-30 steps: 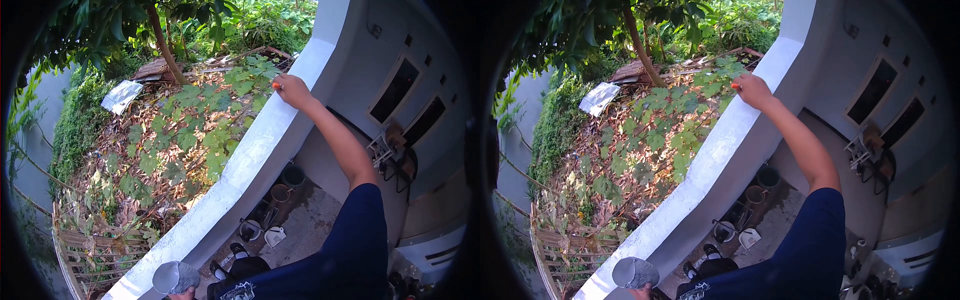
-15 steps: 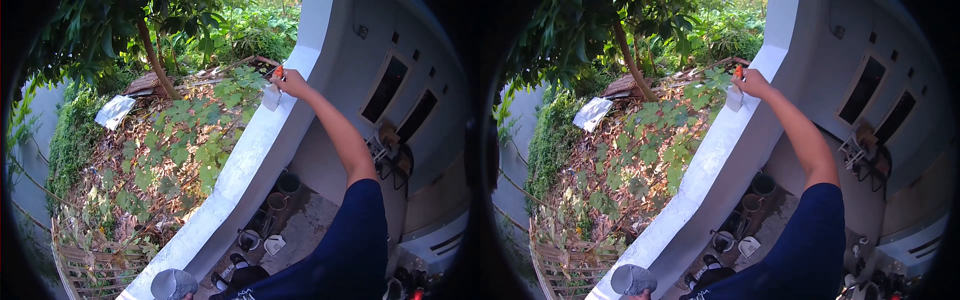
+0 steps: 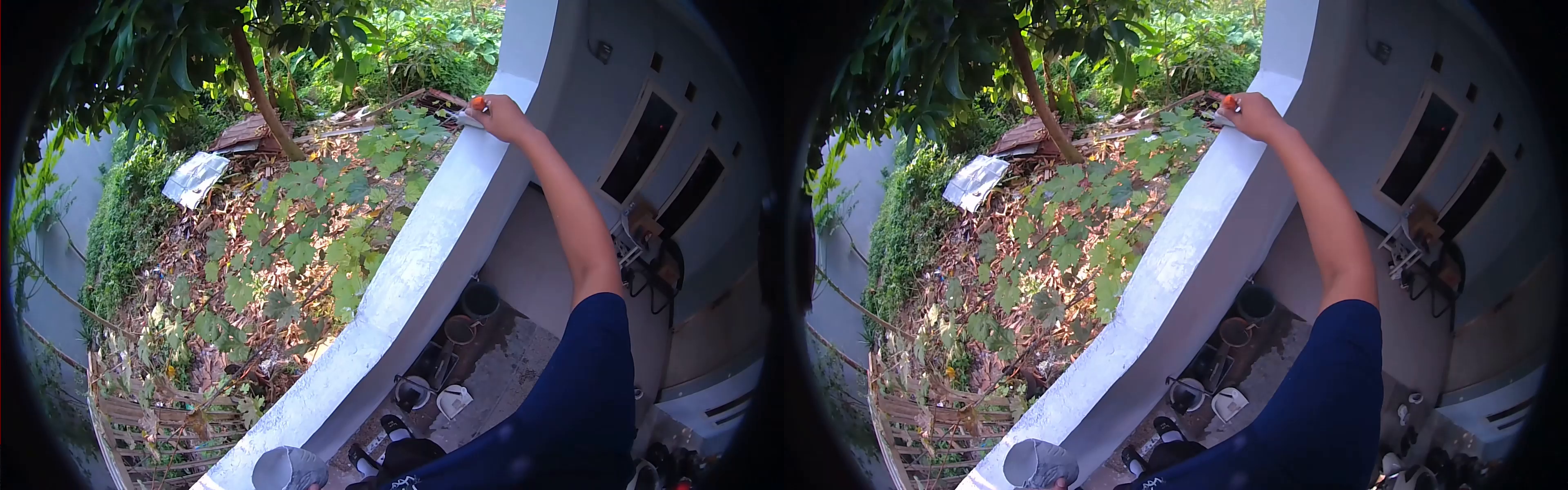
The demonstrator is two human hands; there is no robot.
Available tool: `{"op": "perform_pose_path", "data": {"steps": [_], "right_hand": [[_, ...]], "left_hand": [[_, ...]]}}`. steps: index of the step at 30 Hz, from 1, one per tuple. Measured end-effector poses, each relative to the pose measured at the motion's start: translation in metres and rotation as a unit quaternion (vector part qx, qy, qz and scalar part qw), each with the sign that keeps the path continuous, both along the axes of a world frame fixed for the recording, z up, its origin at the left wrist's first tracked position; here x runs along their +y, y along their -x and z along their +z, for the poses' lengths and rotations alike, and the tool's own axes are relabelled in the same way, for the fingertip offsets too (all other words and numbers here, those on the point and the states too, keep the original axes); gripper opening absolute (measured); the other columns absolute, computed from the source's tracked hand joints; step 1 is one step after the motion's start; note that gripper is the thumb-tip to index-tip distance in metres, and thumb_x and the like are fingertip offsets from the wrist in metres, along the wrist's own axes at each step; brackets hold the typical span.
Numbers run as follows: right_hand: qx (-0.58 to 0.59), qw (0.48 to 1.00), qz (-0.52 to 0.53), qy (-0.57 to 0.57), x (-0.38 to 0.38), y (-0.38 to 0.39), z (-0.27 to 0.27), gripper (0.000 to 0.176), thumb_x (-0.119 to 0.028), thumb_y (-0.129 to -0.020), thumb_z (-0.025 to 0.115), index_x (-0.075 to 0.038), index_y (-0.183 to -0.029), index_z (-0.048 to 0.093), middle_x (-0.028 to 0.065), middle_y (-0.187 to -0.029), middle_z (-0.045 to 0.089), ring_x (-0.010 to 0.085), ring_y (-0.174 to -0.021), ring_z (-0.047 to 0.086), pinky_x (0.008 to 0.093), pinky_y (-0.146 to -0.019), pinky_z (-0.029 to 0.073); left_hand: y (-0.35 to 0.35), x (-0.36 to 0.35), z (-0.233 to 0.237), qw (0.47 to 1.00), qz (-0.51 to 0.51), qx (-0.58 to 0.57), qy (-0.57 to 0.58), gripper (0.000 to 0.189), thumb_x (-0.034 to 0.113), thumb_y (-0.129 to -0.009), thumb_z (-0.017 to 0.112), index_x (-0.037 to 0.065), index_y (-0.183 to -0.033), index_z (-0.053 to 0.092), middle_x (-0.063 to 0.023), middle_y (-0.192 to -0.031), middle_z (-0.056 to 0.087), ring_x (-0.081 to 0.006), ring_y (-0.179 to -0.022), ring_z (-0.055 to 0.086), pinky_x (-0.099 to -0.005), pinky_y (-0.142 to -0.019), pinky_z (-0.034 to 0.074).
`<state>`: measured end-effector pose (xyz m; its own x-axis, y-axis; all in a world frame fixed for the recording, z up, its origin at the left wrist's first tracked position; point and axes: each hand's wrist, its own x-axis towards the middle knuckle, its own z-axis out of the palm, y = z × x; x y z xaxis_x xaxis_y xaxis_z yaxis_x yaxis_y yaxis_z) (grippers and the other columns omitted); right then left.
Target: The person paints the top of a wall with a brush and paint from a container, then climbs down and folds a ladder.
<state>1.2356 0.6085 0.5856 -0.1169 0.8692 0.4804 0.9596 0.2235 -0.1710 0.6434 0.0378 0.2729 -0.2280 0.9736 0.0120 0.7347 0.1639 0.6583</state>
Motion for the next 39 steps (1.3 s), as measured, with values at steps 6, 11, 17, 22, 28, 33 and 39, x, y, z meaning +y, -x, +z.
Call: {"op": "perform_pose_path", "data": {"steps": [6, 11, 17, 22, 28, 33, 39], "right_hand": [[0.297, 0.950, 0.061, 0.075, 0.018, -0.026, -0.002, 0.038, -0.034, -0.094, 0.069, -0.001, -0.114, 0.068, 0.0152, -0.096, 0.073, 0.0221, -0.083, 0.073, 0.0345, -0.066, 0.059], [0.034, 0.984, -0.012, -0.175, 0.034, -0.077, 0.012, 0.025, -0.017, -0.094, 0.065, -0.007, -0.116, 0.070, 0.0172, -0.108, 0.071, 0.0322, -0.096, 0.070, 0.0400, -0.084, 0.055], [0.075, 0.977, -0.078, -0.183, 0.048, -0.094, 0.014, 0.026, -0.011, -0.093, 0.063, -0.013, -0.118, 0.070, 0.0182, -0.109, 0.071, 0.0358, -0.100, 0.067, 0.0401, -0.087, 0.053], [0.065, 0.984, -0.076, -0.150, 0.062, -0.082, 0.012, 0.025, -0.012, -0.094, 0.062, -0.014, -0.117, 0.071, 0.0182, -0.106, 0.071, 0.0352, -0.096, 0.068, 0.0401, -0.085, 0.053], [0.048, 0.988, -0.093, -0.114, 0.077, -0.075, 0.012, 0.022, -0.017, -0.095, 0.064, -0.013, -0.116, 0.072, 0.0167, -0.102, 0.073, 0.0289, -0.090, 0.070, 0.0393, -0.083, 0.053], [0.138, 0.983, -0.006, 0.117, 0.085, -0.070, 0.055, 0.032, -0.034, -0.097, 0.066, -0.009, -0.115, 0.069, 0.0080, -0.096, 0.072, 0.0159, -0.078, 0.069, 0.0323, -0.064, 0.057], [-0.009, 0.987, -0.023, -0.157, 0.088, -0.089, 0.058, 0.028, -0.027, -0.095, 0.067, -0.010, -0.117, 0.068, 0.0136, -0.099, 0.072, 0.0261, -0.084, 0.070, 0.0367, -0.074, 0.055]], "left_hand": [[-0.015, 0.016, 0.025, 0.984, 0.065, -0.163, 0.030, 0.058, 0.025, -0.084, 0.076, -0.005, -0.130, 0.059, -0.0232, -0.125, 0.064, -0.0367, -0.116, 0.059, -0.0489, -0.103, 0.044], [-0.017, 0.015, 0.033, 0.993, 0.065, -0.077, 0.064, 0.060, 0.027, -0.083, 0.077, -0.006, -0.129, 0.058, -0.0240, -0.124, 0.063, -0.0380, -0.113, 0.059, -0.0499, -0.103, 0.042], [-0.011, 0.011, 0.021, 0.994, 0.064, -0.060, 0.072, 0.061, 0.025, -0.085, 0.076, -0.007, -0.132, 0.055, -0.0250, -0.129, 0.060, -0.0367, -0.116, 0.058, -0.0491, -0.105, 0.042], [-0.014, 0.014, 0.023, 0.993, 0.048, -0.094, 0.052, 0.061, 0.024, -0.085, 0.076, -0.007, -0.133, 0.054, -0.0250, -0.129, 0.060, -0.0363, -0.117, 0.058, -0.0489, -0.105, 0.042], [-0.015, 0.015, 0.022, 0.991, 0.047, -0.114, 0.048, 0.062, 0.023, -0.085, 0.076, -0.007, -0.133, 0.054, -0.0249, -0.130, 0.060, -0.0358, -0.118, 0.058, -0.0487, -0.105, 0.042], [-0.018, 0.017, 0.021, 0.987, 0.035, -0.148, 0.051, 0.062, 0.023, -0.085, 0.076, -0.007, -0.134, 0.053, -0.0248, -0.131, 0.059, -0.0353, -0.118, 0.057, -0.0485, -0.105, 0.042], [-0.018, 0.016, 0.023, 0.989, 0.028, -0.141, 0.036, 0.062, 0.021, -0.084, 0.077, -0.007, -0.134, 0.053, -0.0246, -0.131, 0.059, -0.0349, -0.119, 0.057, -0.0483, -0.105, 0.043]]}}
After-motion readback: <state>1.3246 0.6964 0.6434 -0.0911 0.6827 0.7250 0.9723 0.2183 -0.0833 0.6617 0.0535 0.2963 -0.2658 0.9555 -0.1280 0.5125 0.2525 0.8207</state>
